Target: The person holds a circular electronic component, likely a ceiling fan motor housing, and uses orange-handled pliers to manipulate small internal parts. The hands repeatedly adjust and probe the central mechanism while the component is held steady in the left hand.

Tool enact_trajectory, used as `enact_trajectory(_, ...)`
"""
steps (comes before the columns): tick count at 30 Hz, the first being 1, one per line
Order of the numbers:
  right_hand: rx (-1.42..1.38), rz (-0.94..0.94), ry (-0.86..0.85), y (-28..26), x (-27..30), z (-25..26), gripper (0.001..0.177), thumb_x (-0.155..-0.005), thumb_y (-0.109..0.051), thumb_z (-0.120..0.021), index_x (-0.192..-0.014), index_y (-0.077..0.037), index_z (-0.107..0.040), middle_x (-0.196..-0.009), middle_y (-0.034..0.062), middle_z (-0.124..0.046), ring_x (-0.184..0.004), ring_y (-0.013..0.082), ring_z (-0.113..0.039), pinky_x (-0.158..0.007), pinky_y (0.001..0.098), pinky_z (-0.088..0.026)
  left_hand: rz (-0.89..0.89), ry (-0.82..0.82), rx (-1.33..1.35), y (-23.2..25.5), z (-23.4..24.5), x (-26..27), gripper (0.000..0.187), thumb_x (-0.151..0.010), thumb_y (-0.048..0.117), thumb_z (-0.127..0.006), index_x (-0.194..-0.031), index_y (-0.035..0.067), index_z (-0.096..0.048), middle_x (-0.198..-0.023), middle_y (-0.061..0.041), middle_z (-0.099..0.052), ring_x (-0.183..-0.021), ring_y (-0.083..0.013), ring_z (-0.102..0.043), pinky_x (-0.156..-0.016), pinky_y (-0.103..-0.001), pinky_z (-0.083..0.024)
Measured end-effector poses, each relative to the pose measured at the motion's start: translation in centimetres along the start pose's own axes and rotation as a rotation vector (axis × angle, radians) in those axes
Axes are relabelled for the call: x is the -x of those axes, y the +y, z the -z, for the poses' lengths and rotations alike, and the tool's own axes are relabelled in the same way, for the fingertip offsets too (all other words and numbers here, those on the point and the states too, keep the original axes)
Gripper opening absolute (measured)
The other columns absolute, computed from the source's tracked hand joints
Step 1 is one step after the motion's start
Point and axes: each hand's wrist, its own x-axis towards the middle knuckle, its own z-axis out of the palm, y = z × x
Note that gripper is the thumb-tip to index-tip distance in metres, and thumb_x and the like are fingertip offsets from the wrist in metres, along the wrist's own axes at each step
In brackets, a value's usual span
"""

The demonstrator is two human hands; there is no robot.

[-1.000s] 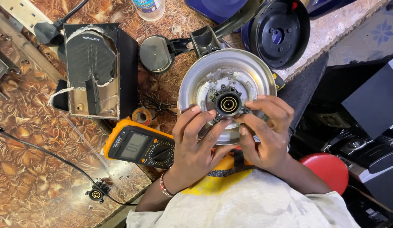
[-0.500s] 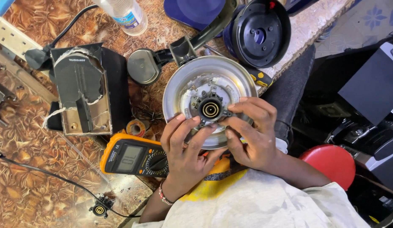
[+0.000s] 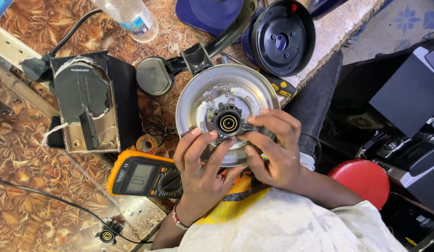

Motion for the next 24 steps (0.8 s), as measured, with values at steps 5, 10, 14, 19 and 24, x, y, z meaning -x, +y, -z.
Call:
enact_trajectory(5,0.003,0.009,-0.020,0.30,0.22,-0.10,0.027,-0.104,-0.021,-0.050,-0.101,-0.003,-0.070,-0.124,0.0136,-0.056,-0.121,0.0356,-0.049,-0.106,0.0448,-0.046,0.011,0.033,0.000,0.02,-0.10,0.03,0.043,-0.099,0.048,-0.067,-0.121,0.012,-0.070,-0.132,-0.011,-0.049,-0.131,-0.0325,-0.045,-0.114,-0.048,-0.048)
enact_trajectory(10,0.012,0.017,-0.012,0.18,0.06,-0.32,0.027,-0.104,-0.020,-0.050,-0.099,-0.003,-0.070,-0.121,0.0137,-0.055,-0.120,0.0342,-0.048,-0.104,0.0441,-0.047,0.025,0.028,-0.015,0.02,-0.05,0.02,0.040,-0.099,0.048,-0.067,-0.117,0.013,-0.070,-0.131,-0.011,-0.049,-0.130,-0.0327,-0.047,-0.112,-0.048,-0.048)
enact_trajectory(14,0.011,0.007,0.001,0.15,0.22,-0.40,0.032,-0.106,-0.024,-0.047,-0.105,-0.003,-0.070,-0.123,0.0129,-0.054,-0.118,0.0337,-0.048,-0.107,0.0465,-0.050,0.013,0.021,-0.012,-0.02,-0.05,0.12,0.043,-0.100,0.049,-0.066,-0.121,0.013,-0.072,-0.133,-0.011,-0.048,-0.131,-0.0322,-0.046,-0.113,-0.048,-0.049)
enact_trajectory(19,0.022,0.007,0.001,-0.02,0.07,-0.23,0.032,-0.105,-0.023,-0.049,-0.104,-0.003,-0.074,-0.123,0.0124,-0.055,-0.117,0.0344,-0.050,-0.106,0.0467,-0.050,0.007,0.015,-0.005,-0.08,0.09,0.04,0.043,-0.100,0.048,-0.066,-0.123,0.012,-0.073,-0.133,-0.011,-0.047,-0.130,-0.0319,-0.046,-0.113,-0.049,-0.049)
enact_trajectory(24,0.023,0.007,-0.008,-0.15,-0.31,-0.18,0.034,-0.105,-0.024,-0.048,-0.099,-0.002,-0.074,-0.120,0.0121,-0.054,-0.116,0.0323,-0.049,-0.105,0.0461,-0.050,0.018,0.032,0.012,-0.17,-0.17,0.28,0.044,-0.100,0.050,-0.065,-0.121,0.011,-0.070,-0.134,-0.010,-0.049,-0.130,-0.0314,-0.047,-0.114,-0.048,-0.048)
